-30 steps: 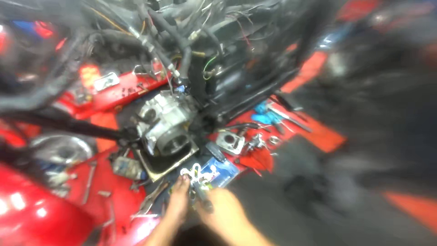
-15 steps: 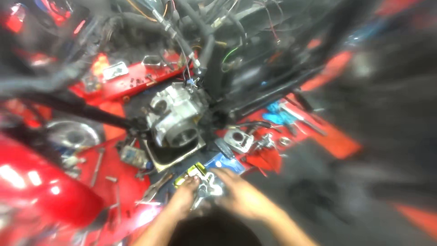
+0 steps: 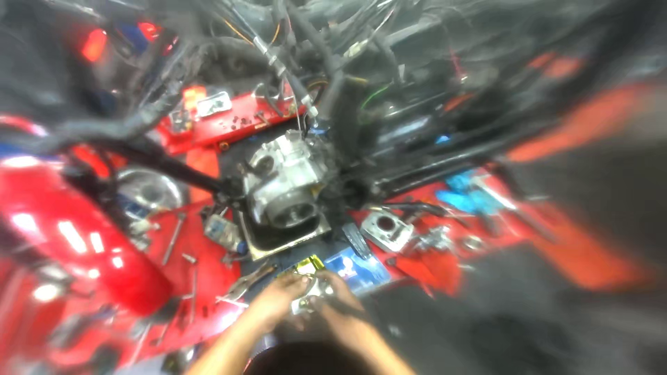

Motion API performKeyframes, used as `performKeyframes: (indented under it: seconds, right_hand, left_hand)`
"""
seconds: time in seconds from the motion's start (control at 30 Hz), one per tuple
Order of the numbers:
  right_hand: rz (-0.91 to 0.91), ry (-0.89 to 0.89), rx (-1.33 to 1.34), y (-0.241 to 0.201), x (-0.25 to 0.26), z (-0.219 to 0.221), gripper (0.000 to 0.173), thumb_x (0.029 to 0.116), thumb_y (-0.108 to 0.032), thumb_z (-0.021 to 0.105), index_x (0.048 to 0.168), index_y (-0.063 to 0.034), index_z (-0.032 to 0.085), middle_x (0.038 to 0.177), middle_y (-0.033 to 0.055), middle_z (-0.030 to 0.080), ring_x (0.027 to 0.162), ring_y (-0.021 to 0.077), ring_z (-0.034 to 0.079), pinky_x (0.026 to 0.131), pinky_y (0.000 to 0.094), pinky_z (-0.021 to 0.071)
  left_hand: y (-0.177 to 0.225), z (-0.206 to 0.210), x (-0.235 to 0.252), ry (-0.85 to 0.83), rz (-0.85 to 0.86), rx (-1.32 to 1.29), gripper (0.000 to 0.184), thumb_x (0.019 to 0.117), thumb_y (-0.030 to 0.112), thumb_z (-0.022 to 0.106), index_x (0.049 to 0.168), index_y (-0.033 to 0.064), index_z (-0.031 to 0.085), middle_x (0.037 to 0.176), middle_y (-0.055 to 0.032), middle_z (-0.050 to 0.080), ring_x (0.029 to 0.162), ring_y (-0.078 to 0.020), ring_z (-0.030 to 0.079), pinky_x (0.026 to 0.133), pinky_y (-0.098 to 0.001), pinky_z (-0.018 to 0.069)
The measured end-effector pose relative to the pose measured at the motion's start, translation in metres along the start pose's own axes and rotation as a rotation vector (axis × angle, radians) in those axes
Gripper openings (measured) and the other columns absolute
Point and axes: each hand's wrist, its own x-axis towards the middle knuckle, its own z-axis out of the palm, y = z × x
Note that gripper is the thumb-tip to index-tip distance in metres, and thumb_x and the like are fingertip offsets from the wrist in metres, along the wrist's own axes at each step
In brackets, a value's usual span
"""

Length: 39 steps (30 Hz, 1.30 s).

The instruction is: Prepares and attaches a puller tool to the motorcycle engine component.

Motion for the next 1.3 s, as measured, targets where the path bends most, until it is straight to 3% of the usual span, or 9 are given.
performKeyframes:
  seconds: [0.07, 0.3, 0.43, 0.6, 0.7, 0.83, 0.93, 1.13, 1.3]
  right_hand:
    - [0.011, 0.065, -0.056, -0.013, 0.005, -0.002, 0.059, 0.0909, -0.040, 0.075, 0.143, -0.0189, 0.056, 0.136, 0.0069, 0.059, 0.115, 0.0148, 0.063, 0.095, 0.0354, 0.0584]
    - [-0.192, 0.137, -0.254, -0.051, 0.025, -0.003, 0.070, 0.0892, -0.036, 0.076, 0.150, -0.0211, 0.045, 0.134, 0.0056, 0.059, 0.103, 0.0133, 0.068, 0.086, 0.0382, 0.0623]
    - [-0.205, -0.056, -0.351, -0.071, 0.030, -0.015, 0.095, 0.0819, -0.027, 0.080, 0.160, -0.0198, 0.027, 0.138, 0.0047, 0.059, 0.105, 0.0132, 0.068, 0.090, 0.0394, 0.0608]
    - [-0.017, -0.199, -0.613, -0.097, 0.012, -0.038, 0.095, 0.0855, -0.005, 0.075, 0.164, -0.0249, 0.026, 0.169, 0.0112, 0.023, 0.115, 0.0324, 0.067, 0.091, 0.0544, 0.0593]
    - [0.326, -0.032, -0.279, -0.107, -0.017, -0.061, 0.031, 0.1071, -0.017, 0.050, 0.136, -0.0156, 0.061, 0.127, 0.0016, 0.069, 0.096, 0.0190, 0.073, 0.082, 0.0409, 0.0633]
    - [0.816, -0.526, 0.381, -0.093, -0.052, -0.060, 0.067, 0.1075, -0.060, 0.020, 0.140, -0.0143, 0.055, 0.101, 0.0105, 0.073, 0.064, 0.0147, 0.066, 0.058, 0.0316, 0.0574]
    - [0.945, -0.400, 0.446, -0.101, -0.058, -0.047, 0.043, 0.1080, -0.044, 0.035, 0.126, -0.0172, 0.063, 0.077, 0.0009, 0.063, 0.048, 0.0056, 0.050, 0.043, 0.0211, 0.0454]
    - [0.783, -0.608, -0.908, -0.149, -0.060, -0.013, 0.024, 0.1047, -0.024, 0.055, 0.114, -0.0069, 0.068, 0.084, 0.0128, 0.067, 0.066, 0.0263, 0.063, 0.058, 0.0464, 0.0520]
    - [0.632, -0.517, -1.492, -0.153, -0.080, 0.021, 0.021, 0.1035, -0.015, 0.050, 0.114, -0.0009, 0.062, 0.100, 0.0254, 0.067, 0.093, 0.0473, 0.068, 0.073, 0.0649, 0.0548]
  left_hand:
    - [-0.003, -0.004, -0.008, 0.078, 0.079, 0.077, 0.056, 0.1006, 0.035, 0.066, 0.148, 0.0107, 0.049, 0.133, -0.0127, 0.063, 0.095, -0.0273, 0.074, 0.077, -0.0446, 0.0657]
    - [0.010, -0.003, -0.014, 0.091, 0.312, 0.026, 0.063, 0.0973, 0.017, 0.071, 0.154, 0.0105, 0.043, 0.114, -0.0159, 0.072, 0.088, -0.0285, 0.075, 0.075, -0.0429, 0.0662]
    - [0.022, -0.016, -0.014, -0.085, 0.264, 0.148, 0.046, 0.1002, 0.021, 0.067, 0.143, 0.0111, 0.054, 0.094, -0.0136, 0.072, 0.061, -0.0199, 0.067, 0.054, -0.0336, 0.0589]
    - [-0.022, -0.007, -0.006, -0.081, 0.312, 0.034, 0.028, 0.1025, 0.025, 0.062, 0.123, 0.0057, 0.063, 0.077, -0.0040, 0.060, 0.052, -0.0110, 0.049, 0.047, -0.0271, 0.0441]
    - [-0.051, -0.003, 0.002, -0.034, 0.333, -0.017, 0.030, 0.1026, 0.027, 0.062, 0.123, 0.0057, 0.064, 0.076, -0.0044, 0.060, 0.052, -0.0126, 0.049, 0.047, -0.0289, 0.0444]
    - [-0.085, 0.010, 0.008, 0.004, 0.320, 0.049, 0.031, 0.1050, 0.028, 0.057, 0.129, 0.0076, 0.062, 0.079, -0.0047, 0.063, 0.055, -0.0159, 0.055, 0.051, -0.0336, 0.0507]
    - [-0.108, 0.015, 0.008, -0.021, 0.318, 0.176, 0.035, 0.1051, 0.033, 0.056, 0.132, 0.0115, 0.060, 0.082, -0.0020, 0.065, 0.063, -0.0158, 0.060, 0.060, -0.0361, 0.0555]
    - [-0.122, 0.022, -0.008, -0.158, 0.204, 0.455, 0.049, 0.1042, 0.045, 0.054, 0.142, 0.0144, 0.056, 0.104, -0.0061, 0.072, 0.093, -0.0193, 0.071, 0.090, -0.0450, 0.0586]
    - [-0.132, 0.038, -0.011, -0.113, 0.178, 0.379, 0.042, 0.1046, 0.040, 0.055, 0.136, 0.0128, 0.058, 0.093, -0.0059, 0.071, 0.083, -0.0202, 0.070, 0.082, -0.0450, 0.0593]
